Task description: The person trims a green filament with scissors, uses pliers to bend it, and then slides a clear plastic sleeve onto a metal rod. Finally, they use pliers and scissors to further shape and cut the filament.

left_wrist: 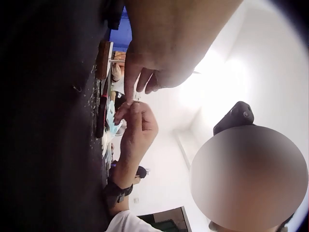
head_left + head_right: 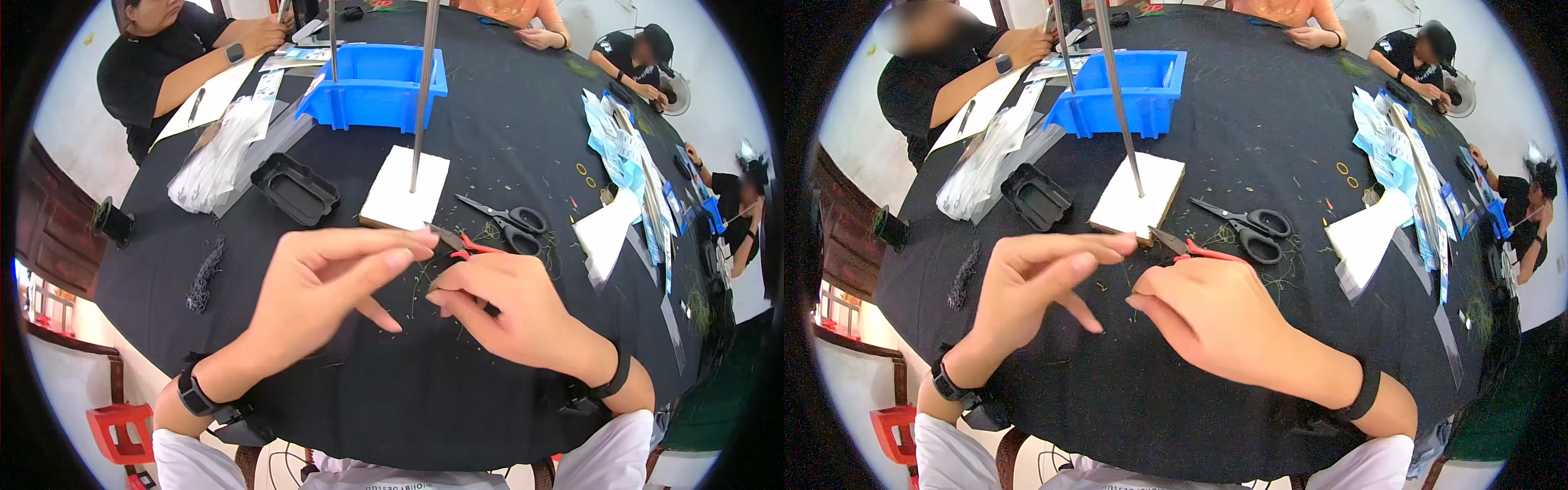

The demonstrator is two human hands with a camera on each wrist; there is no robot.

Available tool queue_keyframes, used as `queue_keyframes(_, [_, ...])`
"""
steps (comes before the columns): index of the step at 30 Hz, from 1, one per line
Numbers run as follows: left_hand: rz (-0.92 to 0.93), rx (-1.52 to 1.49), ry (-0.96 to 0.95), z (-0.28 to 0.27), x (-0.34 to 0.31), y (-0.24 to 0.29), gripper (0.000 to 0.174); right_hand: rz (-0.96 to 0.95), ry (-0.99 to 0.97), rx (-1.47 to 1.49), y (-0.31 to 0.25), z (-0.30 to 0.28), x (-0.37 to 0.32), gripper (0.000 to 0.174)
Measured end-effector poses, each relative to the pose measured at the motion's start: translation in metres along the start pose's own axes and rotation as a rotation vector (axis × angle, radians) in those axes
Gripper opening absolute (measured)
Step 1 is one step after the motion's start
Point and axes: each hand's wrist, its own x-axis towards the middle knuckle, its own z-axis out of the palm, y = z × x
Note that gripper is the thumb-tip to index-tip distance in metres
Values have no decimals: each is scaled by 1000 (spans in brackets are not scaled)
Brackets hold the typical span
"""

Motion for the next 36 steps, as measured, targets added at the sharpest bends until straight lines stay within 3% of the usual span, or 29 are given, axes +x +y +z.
queue_keyframes(1, [-74, 154, -32, 1, -3, -1, 20, -62, 30, -77, -2, -2, 1, 11])
queue_keyframes(4, [1, 478, -132, 1, -5, -2, 15, -170, 13, -257, -1, -7, 1, 13])
queue_keyframes(7, [62, 503, -180, 0, -6, -5, 13, -237, -39, -318, 0, -8, 2, 14])
queue_keyframes(11, [-157, 245, -198, -2, -4, -10, 15, -324, -37, -295, 8, -6, 5, 18])
queue_keyframes(16, [-402, 84, -176, 0, -1, -7, 16, -276, -75, -250, 11, -7, 5, 23])
queue_keyframes(20, [-361, 110, -130, -1, 0, -13, 17, -244, 9, -264, 21, -1, 1, 19])
queue_keyframes(24, [-358, 78, -35, -4, 1, -16, 19, 117, 118, -432, 23, -14, 0, 19])
queue_keyframes(29, [-350, 32, 50, -1, 2, -18, 19, 328, -95, -351, 18, -12, -12, 27])
queue_keyframes(36, [-332, -48, 77, -1, 0, -18, 21, 195, -113, -386, 26, -5, -15, 24])
